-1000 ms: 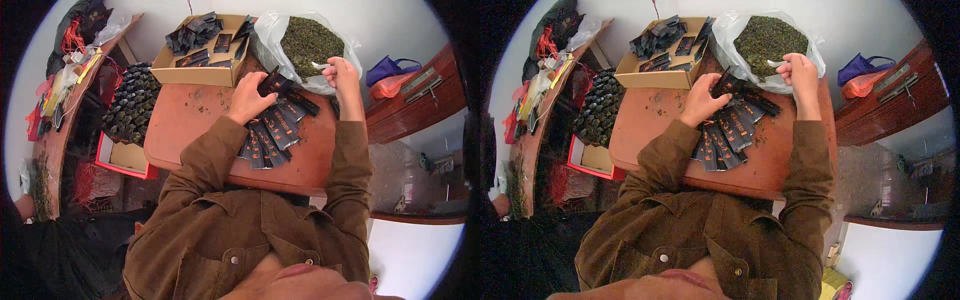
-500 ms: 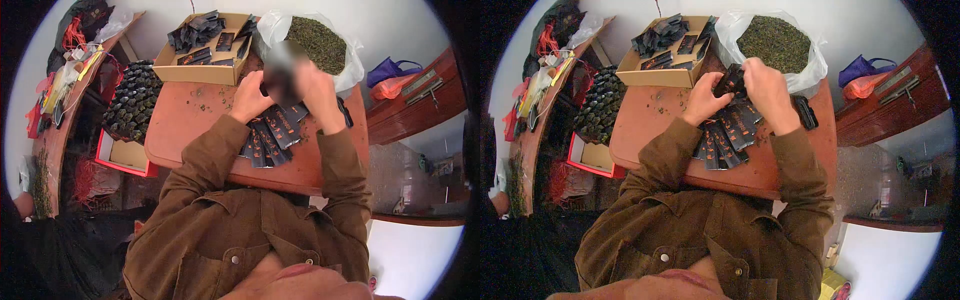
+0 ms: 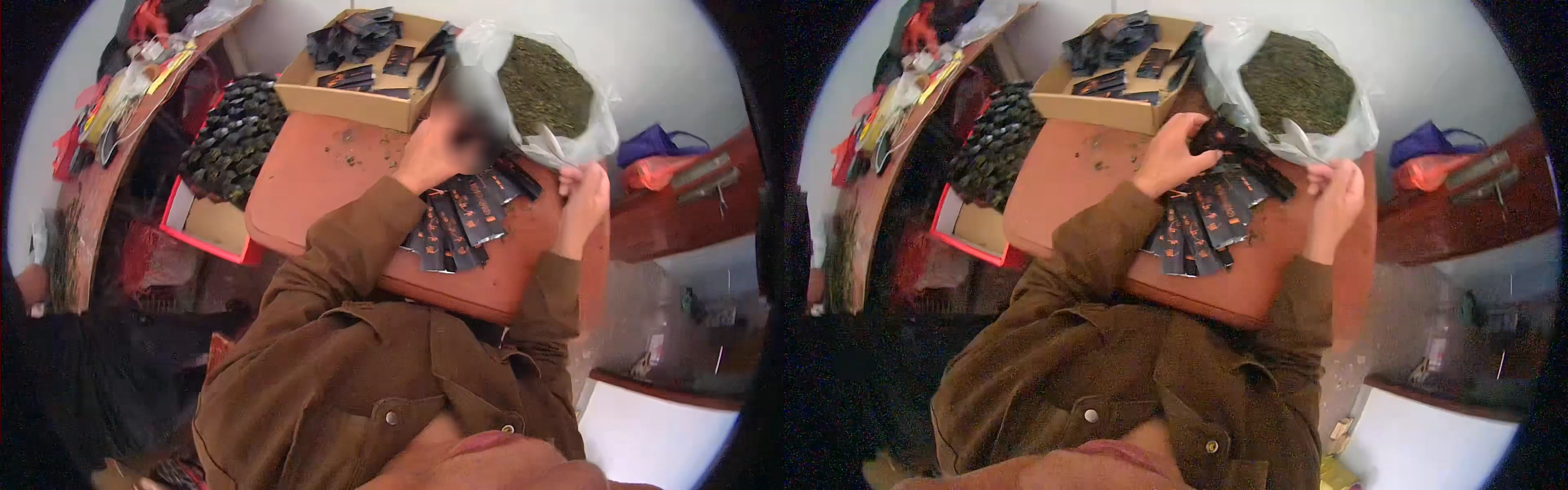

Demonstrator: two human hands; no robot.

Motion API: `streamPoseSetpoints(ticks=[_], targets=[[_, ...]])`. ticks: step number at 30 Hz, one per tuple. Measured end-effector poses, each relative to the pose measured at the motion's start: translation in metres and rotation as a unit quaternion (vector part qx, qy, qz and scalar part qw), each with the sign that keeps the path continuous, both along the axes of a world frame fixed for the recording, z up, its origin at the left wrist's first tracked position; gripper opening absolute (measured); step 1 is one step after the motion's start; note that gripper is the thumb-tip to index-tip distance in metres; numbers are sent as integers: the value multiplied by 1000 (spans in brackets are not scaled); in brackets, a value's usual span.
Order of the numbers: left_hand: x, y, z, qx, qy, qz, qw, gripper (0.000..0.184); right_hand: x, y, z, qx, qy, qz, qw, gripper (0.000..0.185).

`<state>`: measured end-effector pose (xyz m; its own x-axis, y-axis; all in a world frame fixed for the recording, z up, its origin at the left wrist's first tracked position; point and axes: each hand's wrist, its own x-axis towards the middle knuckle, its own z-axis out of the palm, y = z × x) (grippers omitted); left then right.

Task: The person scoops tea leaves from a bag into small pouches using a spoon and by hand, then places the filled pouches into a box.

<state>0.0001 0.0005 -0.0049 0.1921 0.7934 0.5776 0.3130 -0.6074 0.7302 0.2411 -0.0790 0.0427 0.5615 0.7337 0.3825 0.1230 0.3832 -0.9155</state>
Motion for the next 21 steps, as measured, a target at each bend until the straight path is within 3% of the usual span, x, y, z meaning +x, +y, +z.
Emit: streamPoseSetpoints(ticks=[1,4,6,11,15,18,20,21], targets=[[2,3,-3,23,-5,7,1000,49,4,2,-6,1,59,9,998,23],[-3,6,-3,39,-10,11,999,49,3,8,-8,27,90,-2,996,19],[-8,-1,3,25,9,11,1000,54,6,4,-13,48,64,34,996,17],[-19,-3,11,45,-57,-13,997,55,5,1,-14,59,64,63,994,17],[-48,-19,17,-8,-141,-36,989,56,5,0,-11,62,65,63,994,17],[-91,-54,36,-82,-229,-16,970,54,9,0,-15,59,55,66,995,22],[-134,-54,8,-17,-195,50,979,55,10,-2,-14,48,64,74,994,23],[-158,-71,23,-76,-178,73,978,55,14,-3,-16,49,63,83,993,23]])
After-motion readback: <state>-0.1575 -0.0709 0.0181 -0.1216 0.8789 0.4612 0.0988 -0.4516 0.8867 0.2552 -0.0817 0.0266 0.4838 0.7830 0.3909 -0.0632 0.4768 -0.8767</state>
